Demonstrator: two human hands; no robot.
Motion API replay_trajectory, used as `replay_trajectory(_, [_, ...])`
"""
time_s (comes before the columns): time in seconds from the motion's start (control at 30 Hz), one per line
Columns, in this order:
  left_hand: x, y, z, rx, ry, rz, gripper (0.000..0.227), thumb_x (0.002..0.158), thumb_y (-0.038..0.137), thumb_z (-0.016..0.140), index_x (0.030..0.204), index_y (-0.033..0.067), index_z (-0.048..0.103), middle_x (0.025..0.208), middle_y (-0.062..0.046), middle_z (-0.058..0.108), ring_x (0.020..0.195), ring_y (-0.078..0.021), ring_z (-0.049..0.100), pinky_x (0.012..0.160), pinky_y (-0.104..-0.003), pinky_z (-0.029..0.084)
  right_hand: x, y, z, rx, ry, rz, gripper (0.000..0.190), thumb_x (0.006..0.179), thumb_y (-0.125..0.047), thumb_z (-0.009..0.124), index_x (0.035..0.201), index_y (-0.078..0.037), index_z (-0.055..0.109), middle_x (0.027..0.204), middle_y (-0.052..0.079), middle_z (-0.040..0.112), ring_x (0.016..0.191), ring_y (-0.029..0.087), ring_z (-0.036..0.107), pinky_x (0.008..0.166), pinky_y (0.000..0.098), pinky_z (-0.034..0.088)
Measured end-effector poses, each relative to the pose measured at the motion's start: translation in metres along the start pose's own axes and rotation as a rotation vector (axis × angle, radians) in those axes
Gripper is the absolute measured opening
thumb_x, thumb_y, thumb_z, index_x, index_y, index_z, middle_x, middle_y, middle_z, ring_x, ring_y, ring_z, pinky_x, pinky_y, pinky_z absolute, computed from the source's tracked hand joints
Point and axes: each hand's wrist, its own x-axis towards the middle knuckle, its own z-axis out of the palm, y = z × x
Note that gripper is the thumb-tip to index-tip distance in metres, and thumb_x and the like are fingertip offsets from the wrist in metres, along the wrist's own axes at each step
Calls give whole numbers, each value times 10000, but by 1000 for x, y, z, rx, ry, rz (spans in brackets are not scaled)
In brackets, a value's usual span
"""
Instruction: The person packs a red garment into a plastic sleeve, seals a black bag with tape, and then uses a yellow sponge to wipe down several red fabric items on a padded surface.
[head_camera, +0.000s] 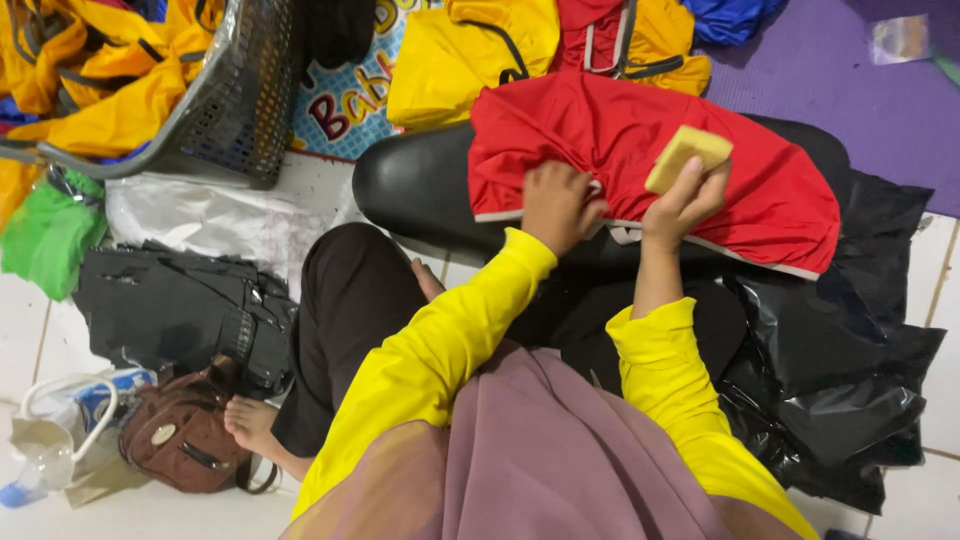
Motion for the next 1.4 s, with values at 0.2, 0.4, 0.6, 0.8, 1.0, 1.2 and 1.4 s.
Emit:
replay_trajectory(0.2, [-30,-4,-28,153,105,314,713,856,436,794,1430,88,554,1516,-152,505,1493,-370,382,1239,-665,191,-1,5,6,-85,-171,86,198,1067,-217,613,1135,-41,674,923,118,721,849,226,725,740,367,590])
replay_trajectory(0.4, [-43,-48,-24,367,-129,111,854,950,758,527,1630,293,304,1703,-128,243,1554,-510,178,1184,-773,144,-16,-33,32,-106,-435,-217,250,1091,-181,575,1131,62,621,998,245,620,923,473,608,844,519,488])
replay_trajectory(0.6, [-54,-61,5,280,-16,173,718,925,690,505,1456,208,534,1552,-156,435,1509,-509,291,1161,-753,217,-36,-11,53,-341,-849,-425,146,885,-167,749,950,-44,705,813,121,625,811,354,637,749,466,496])
replay_trajectory(0.8, [-55,-58,3,308,-17,140,830,902,759,467,1593,311,366,1650,-126,353,1525,-497,304,1181,-742,225,-20,13,40,-615,-518,-334,234,958,-302,777,957,-102,656,811,98,591,757,350,591,691,440,485])
replay_trajectory(1.0, [-57,-66,16,257,61,182,733,880,697,464,1407,199,570,1366,-153,562,1429,-523,392,1144,-770,235,-54,-17,66,-338,-852,-401,173,886,-297,803,943,-148,734,805,56,622,804,318,609,733,440,504])
replay_trajectory(1.2, [-52,-51,-13,291,-79,120,803,921,714,534,1591,298,379,1656,-121,329,1524,-472,305,1197,-712,203,16,-19,20,-734,-400,-361,240,919,-324,813,838,-128,701,801,70,624,804,291,570,667,439,505])
replay_trajectory(1.4, [-51,-46,-24,259,-150,115,837,915,629,632,1611,239,379,1696,-152,202,1563,-436,177,1212,-728,116,58,17,-126,-1068,18,-138,238,924,-246,857,927,-71,696,1293,97,560,1149,356,488,890,493,500])
